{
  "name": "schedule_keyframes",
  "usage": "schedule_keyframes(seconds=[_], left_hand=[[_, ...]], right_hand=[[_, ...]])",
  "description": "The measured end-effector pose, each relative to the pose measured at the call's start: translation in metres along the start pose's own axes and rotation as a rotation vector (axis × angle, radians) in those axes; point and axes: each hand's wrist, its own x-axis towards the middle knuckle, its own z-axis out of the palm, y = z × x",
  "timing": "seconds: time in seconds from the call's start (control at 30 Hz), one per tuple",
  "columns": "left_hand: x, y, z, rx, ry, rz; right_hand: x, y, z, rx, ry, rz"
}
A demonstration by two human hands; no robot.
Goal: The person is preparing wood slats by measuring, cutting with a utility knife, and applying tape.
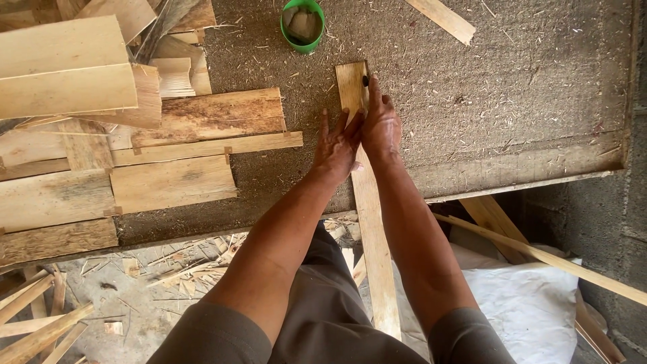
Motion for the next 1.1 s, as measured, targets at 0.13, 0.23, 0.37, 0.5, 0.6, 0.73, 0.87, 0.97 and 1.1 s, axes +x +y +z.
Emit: schedule_keyframes(seconds=[0.13, 0.23, 0.37, 0.5, 0.6, 0.73, 0.87, 0.97, 1.1], left_hand=[[0.001, 0.001, 0.006, 0.005, 0.011, 0.011], [0.001, 0.000, 0.006, -0.011, 0.045, 0.004], [0.000, 0.000, 0.006, -0.040, 0.046, 0.003], [0.002, 0.000, 0.009, -0.050, 0.059, 0.005], [0.002, 0.001, 0.010, -0.052, 0.072, -0.003], [-0.004, 0.003, 0.001, -0.064, 0.048, -0.015], [-0.004, 0.003, 0.002, -0.087, 0.055, -0.027], [-0.004, 0.004, 0.003, -0.094, 0.060, -0.027], [-0.009, 0.005, -0.009, -0.109, 0.021, -0.037]], right_hand=[[-0.005, -0.007, -0.010, 0.042, -0.029, 0.017], [-0.002, -0.005, -0.005, 0.066, -0.007, 0.017], [-0.002, -0.005, -0.005, 0.085, 0.008, 0.012], [0.003, -0.001, 0.003, 0.077, -0.001, 0.008], [0.001, -0.005, -0.001, 0.057, 0.003, 0.008], [0.002, -0.013, -0.016, 0.044, -0.043, 0.038], [0.005, -0.019, -0.025, 0.036, -0.076, 0.039], [0.000, -0.020, -0.032, 0.048, -0.078, 0.030], [-0.002, -0.018, -0.036, 0.140, -0.073, 0.028]])
